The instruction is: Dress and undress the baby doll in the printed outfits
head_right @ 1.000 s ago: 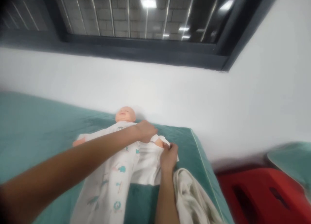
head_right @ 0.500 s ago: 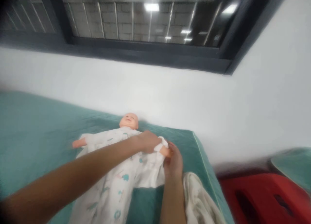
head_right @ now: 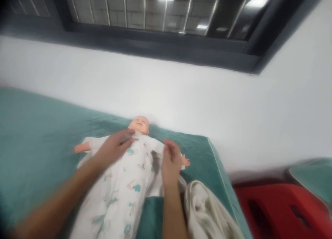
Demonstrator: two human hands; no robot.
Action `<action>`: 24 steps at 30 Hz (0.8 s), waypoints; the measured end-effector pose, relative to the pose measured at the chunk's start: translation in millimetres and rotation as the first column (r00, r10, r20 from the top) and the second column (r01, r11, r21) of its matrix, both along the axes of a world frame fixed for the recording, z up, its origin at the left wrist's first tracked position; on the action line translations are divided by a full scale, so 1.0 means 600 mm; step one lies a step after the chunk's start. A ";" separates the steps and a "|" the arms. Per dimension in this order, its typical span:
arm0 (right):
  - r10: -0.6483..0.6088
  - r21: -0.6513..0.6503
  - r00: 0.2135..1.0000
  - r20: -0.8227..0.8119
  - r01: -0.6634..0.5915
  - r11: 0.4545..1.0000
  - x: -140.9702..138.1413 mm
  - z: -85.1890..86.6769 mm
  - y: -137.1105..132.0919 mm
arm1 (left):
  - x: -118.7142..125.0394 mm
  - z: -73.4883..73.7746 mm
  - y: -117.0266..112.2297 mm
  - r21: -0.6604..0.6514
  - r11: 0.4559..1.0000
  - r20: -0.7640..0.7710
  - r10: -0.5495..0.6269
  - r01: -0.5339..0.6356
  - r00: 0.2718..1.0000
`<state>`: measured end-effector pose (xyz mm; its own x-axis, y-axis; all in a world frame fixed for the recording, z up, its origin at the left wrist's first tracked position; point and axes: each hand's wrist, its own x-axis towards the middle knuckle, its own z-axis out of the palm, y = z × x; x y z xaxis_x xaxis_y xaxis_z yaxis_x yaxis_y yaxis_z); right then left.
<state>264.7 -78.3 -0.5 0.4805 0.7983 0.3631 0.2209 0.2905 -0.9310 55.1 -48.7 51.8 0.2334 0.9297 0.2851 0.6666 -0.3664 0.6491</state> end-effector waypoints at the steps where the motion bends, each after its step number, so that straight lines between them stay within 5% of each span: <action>1: 0.102 -0.030 0.994 0.028 -0.101 0.994 -0.018 0.003 -0.001 | -0.013 -0.011 -0.001 -0.031 0.999 0.070 0.020 -0.018 0.997; 5: 0.396 -0.164 0.910 0.120 -0.375 0.912 -0.066 0.012 -0.004 | -0.037 -0.037 -0.004 -0.092 0.993 0.194 -0.056 0.075 0.979; 11: 0.513 -0.286 0.842 0.168 -0.456 0.843 -0.071 0.026 -0.012 | -0.058 -0.042 -0.011 -0.114 0.969 0.180 -0.197 0.220 0.964; 18: 0.448 -0.199 0.773 0.449 -0.403 0.893 -0.091 0.042 -0.023 | -0.058 -0.071 -0.045 0.212 0.963 0.158 -0.202 0.166 0.967; 21: 0.305 -0.070 0.696 0.650 -0.345 0.936 -0.108 0.044 -0.031 | -0.059 -0.081 -0.056 0.408 0.908 0.049 -0.122 0.092 0.991; 24: 0.209 0.061 0.626 0.751 -0.381 0.922 -0.124 0.043 -0.051 | -0.068 -0.088 -0.059 0.532 0.840 -0.141 -0.033 0.103 0.989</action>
